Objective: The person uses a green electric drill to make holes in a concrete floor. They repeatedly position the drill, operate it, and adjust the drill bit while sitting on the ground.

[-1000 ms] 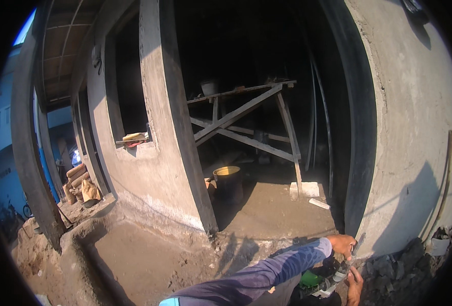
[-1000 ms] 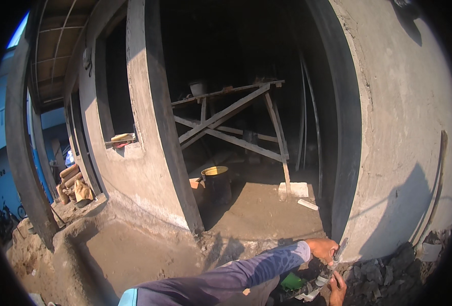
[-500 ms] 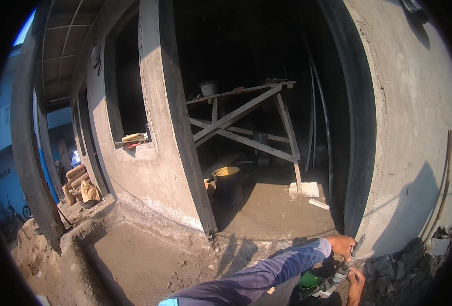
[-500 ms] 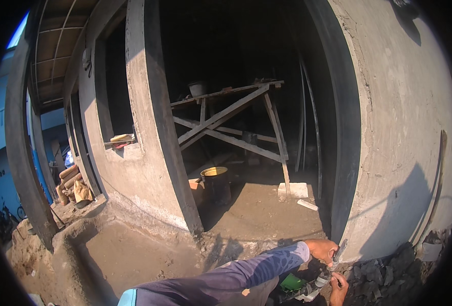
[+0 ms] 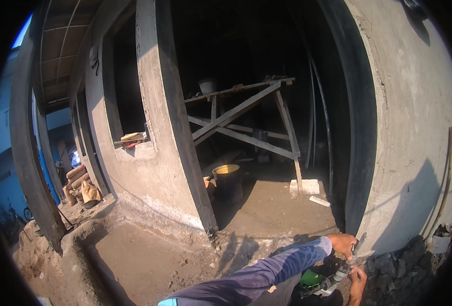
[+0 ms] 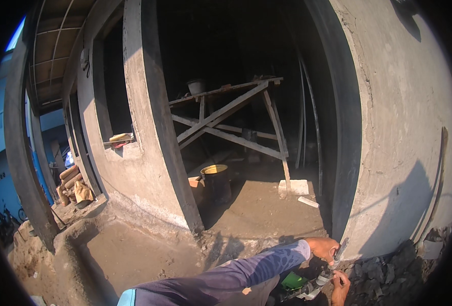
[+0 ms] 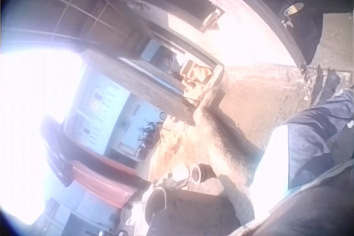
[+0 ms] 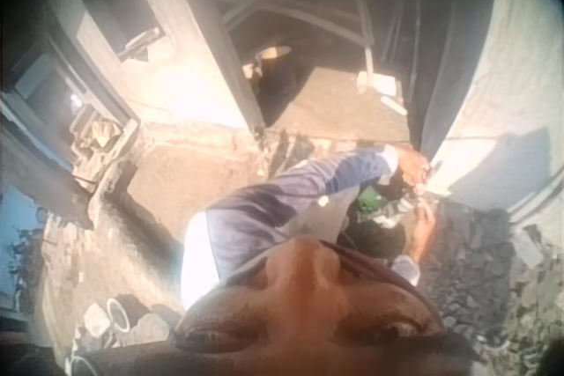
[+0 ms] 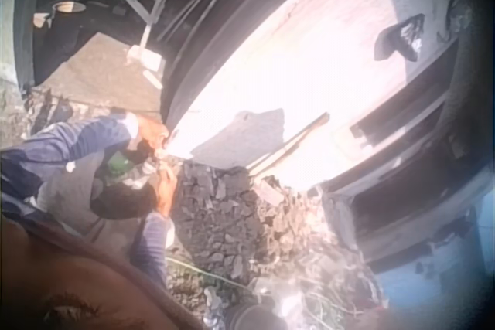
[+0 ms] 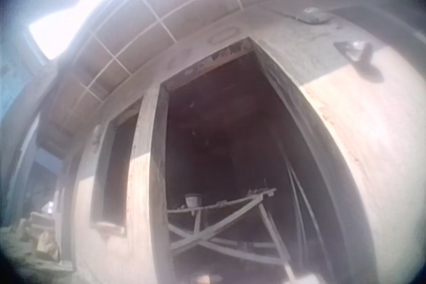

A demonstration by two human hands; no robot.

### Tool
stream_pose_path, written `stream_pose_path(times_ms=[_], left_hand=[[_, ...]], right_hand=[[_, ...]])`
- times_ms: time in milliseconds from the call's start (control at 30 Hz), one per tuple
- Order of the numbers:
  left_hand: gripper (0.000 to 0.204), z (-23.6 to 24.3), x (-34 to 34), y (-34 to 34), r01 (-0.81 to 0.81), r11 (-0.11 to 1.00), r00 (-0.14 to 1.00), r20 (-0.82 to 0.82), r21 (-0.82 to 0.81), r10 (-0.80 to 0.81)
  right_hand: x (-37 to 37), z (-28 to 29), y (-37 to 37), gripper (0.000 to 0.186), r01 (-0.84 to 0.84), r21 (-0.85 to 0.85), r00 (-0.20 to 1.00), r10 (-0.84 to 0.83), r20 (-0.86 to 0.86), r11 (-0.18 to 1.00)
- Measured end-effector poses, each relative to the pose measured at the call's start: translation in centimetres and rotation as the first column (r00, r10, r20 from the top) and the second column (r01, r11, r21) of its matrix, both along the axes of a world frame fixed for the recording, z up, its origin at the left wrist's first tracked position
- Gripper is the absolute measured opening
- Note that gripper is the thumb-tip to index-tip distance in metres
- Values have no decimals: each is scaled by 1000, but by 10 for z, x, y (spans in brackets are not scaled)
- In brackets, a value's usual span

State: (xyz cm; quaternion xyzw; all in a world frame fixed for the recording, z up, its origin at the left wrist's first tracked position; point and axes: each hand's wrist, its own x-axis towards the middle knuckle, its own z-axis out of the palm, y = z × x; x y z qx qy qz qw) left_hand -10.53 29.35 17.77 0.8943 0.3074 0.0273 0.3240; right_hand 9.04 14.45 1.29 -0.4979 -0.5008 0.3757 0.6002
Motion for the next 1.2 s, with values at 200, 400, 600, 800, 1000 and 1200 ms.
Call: stream_pose_path(times_ms=[200,400,600,800,1000,1200], left_hand=[[58,-5,3,1,-2,999,1000,7,32,2],[59,-9,5,7,4,999,1000,-24,51,-3],[59,-6,3,11,5,999,1000,-12,44,-5],[58,-3,3,3,-7,999,999,-36,48,9],[58,-10,1,2,-20,1000,1000,-16,13,21],[56,-23,-13,33,-54,999,997,-51,0,54]], right_hand=[[5,-4,1,22,4,-4,998,-4,-57,1000],[12,-19,10,23,42,-43,992,-47,-118,998],[26,-35,23,24,40,-48,993,-45,-111,998],[27,-55,30,23,22,-53,994,-27,-106,998],[17,-49,17,24,42,-212,993,-64,-97,976],[18,-69,-8,30,-2,-167,887,79,455,986]])
